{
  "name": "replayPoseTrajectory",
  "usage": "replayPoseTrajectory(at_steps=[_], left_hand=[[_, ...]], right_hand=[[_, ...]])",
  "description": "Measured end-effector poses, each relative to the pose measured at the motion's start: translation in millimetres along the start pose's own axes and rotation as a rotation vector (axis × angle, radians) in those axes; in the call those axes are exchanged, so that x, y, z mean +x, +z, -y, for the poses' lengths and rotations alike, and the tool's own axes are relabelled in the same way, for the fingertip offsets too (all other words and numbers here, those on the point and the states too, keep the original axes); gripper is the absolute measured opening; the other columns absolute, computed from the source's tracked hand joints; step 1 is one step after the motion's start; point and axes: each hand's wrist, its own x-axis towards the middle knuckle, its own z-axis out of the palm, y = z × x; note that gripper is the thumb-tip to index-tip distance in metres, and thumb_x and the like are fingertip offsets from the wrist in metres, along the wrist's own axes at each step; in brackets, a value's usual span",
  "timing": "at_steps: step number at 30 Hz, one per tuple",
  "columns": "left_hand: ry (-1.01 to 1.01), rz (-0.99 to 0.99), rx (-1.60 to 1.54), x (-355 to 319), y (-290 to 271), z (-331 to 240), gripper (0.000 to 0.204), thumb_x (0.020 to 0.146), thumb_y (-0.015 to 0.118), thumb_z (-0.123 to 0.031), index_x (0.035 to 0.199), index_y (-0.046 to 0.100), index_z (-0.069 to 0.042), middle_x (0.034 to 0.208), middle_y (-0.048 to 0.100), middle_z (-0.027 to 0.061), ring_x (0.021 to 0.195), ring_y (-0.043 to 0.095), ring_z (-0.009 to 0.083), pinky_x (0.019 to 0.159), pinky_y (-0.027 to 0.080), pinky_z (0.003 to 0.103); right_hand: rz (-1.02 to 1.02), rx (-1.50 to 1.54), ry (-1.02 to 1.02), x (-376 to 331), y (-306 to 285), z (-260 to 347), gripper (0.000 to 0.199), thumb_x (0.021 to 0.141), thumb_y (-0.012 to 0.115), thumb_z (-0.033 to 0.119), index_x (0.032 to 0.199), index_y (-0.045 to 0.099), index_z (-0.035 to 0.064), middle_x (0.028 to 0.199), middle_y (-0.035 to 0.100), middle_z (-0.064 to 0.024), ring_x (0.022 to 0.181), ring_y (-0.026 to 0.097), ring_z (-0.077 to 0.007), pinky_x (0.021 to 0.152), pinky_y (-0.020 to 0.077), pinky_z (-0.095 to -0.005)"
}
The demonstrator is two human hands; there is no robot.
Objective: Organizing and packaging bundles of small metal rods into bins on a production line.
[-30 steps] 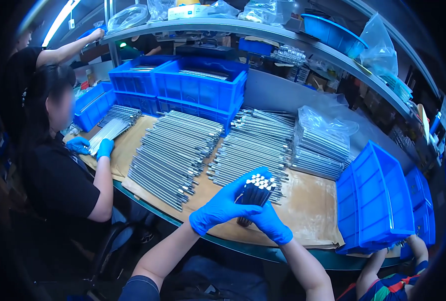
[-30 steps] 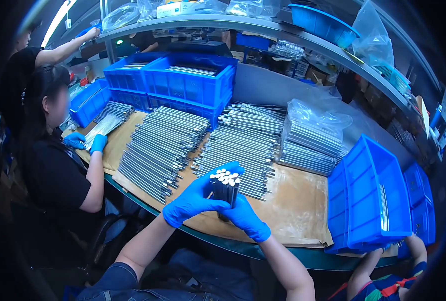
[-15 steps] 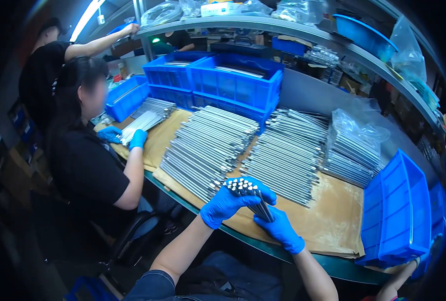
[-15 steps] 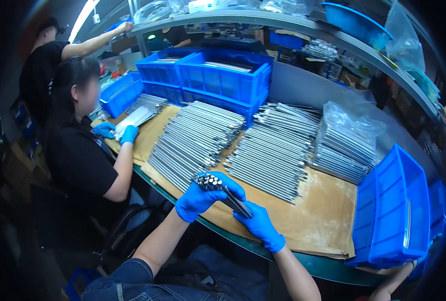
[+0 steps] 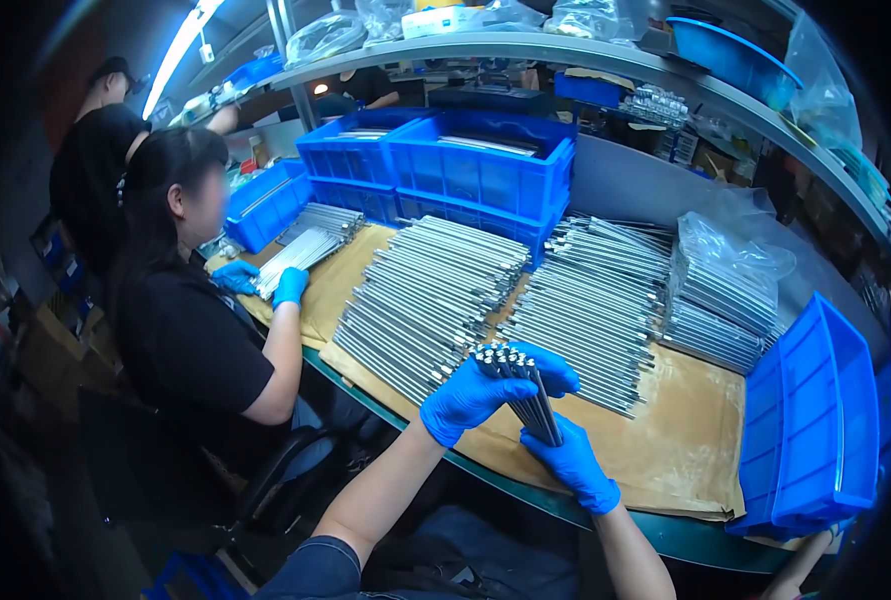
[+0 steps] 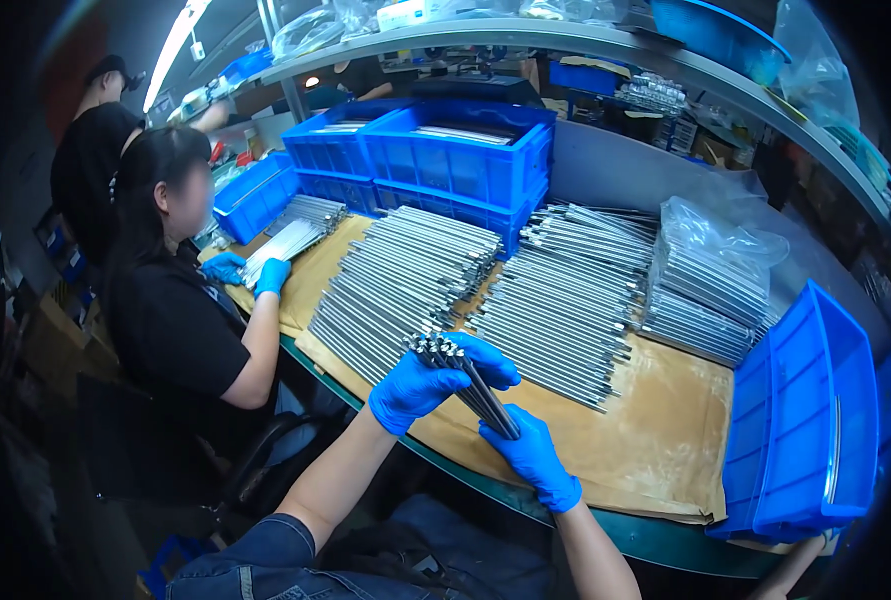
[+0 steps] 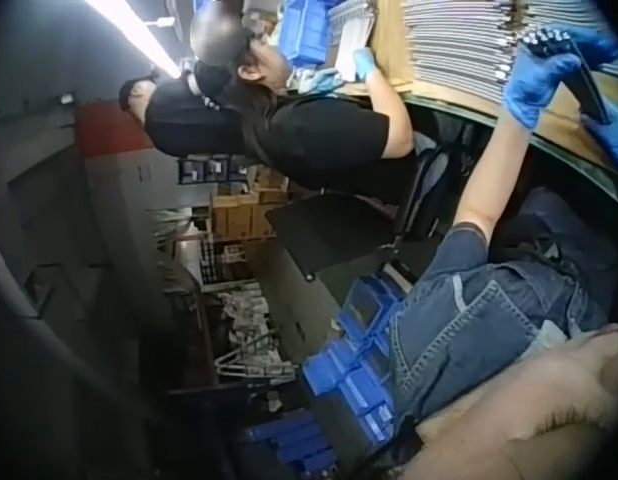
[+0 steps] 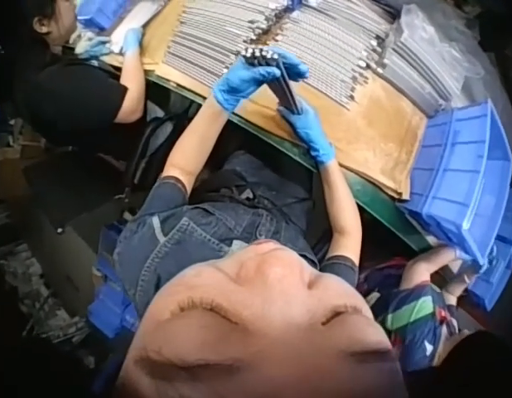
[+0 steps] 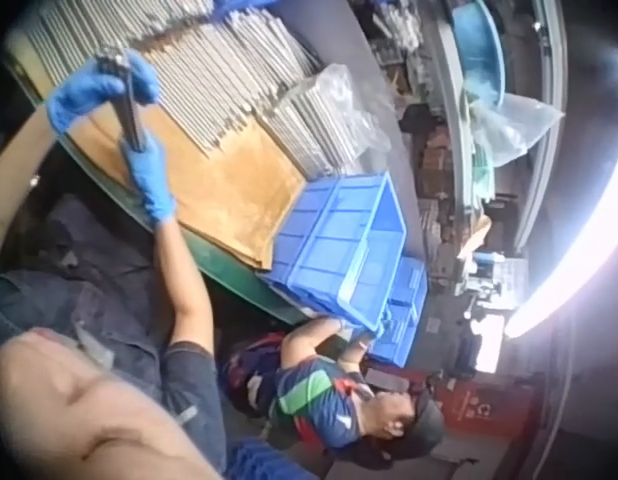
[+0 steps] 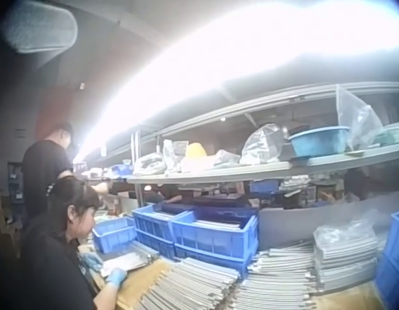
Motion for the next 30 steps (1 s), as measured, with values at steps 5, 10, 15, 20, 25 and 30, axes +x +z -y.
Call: replayPoseTrajectory(at_steps=[5,10,15,20,25,30], left_hand=[[-0.055,0.047,-0.051,15.9,2.8,1.5,0.050,0.078,0.068,-0.021,0.118,0.052,0.005,0.112,0.058,0.0209,0.106,0.056,0.0336,0.092,0.045,0.046],[-0.091,0.060,-0.055,24.1,6.0,1.3,0.055,0.077,0.068,-0.019,0.122,0.048,0.005,0.116,0.056,0.0212,0.110,0.054,0.0345,0.094,0.043,0.047],[-0.116,0.064,-0.079,25.1,6.5,-0.8,0.062,0.076,0.069,-0.017,0.128,0.042,0.005,0.118,0.054,0.0220,0.112,0.052,0.0350,0.096,0.042,0.047],[-0.117,0.032,-0.079,29.8,10.3,-2.2,0.070,0.076,0.069,-0.018,0.133,0.034,0.004,0.121,0.052,0.0225,0.114,0.051,0.0354,0.098,0.039,0.045],[-0.115,0.012,-0.082,33.8,16.1,-2.3,0.076,0.075,0.070,-0.020,0.135,0.030,0.004,0.125,0.049,0.0228,0.116,0.049,0.0356,0.100,0.037,0.045],[-0.129,0.027,-0.062,31.0,15.1,-3.1,0.075,0.076,0.069,-0.020,0.135,0.030,0.005,0.126,0.049,0.0229,0.117,0.048,0.0356,0.101,0.037,0.045]], right_hand=[[0.019,0.057,0.088,-3.1,-4.5,-0.5,0.027,0.079,0.068,0.014,0.101,0.060,0.0012,0.092,0.064,-0.0072,0.086,0.061,-0.0152,0.077,0.0475,-0.0290],[-0.010,0.127,0.083,-5.6,-3.5,1.8,0.028,0.080,0.068,0.018,0.101,0.061,0.0022,0.091,0.064,-0.0090,0.085,0.062,-0.0168,0.076,0.0475,-0.0298],[-0.011,0.143,0.093,-4.8,-3.0,2.2,0.029,0.080,0.069,0.018,0.102,0.061,0.0027,0.092,0.065,-0.0093,0.086,0.062,-0.0170,0.077,0.0474,-0.0295],[-0.015,0.207,0.082,-3.2,-3.4,4.5,0.029,0.080,0.068,0.017,0.105,0.060,0.0024,0.093,0.065,-0.0087,0.088,0.062,-0.0157,0.078,0.0475,-0.0287],[-0.021,0.276,0.123,-1.9,-3.5,3.5,0.030,0.081,0.068,0.015,0.106,0.059,0.0021,0.094,0.065,-0.0081,0.088,0.061,-0.0145,0.078,0.0475,-0.0279],[-0.017,0.272,0.103,-3.7,-1.8,1.9,0.029,0.081,0.068,0.016,0.105,0.059,0.0020,0.093,0.065,-0.0081,0.088,0.062,-0.0145,0.077,0.0477,-0.0280]])
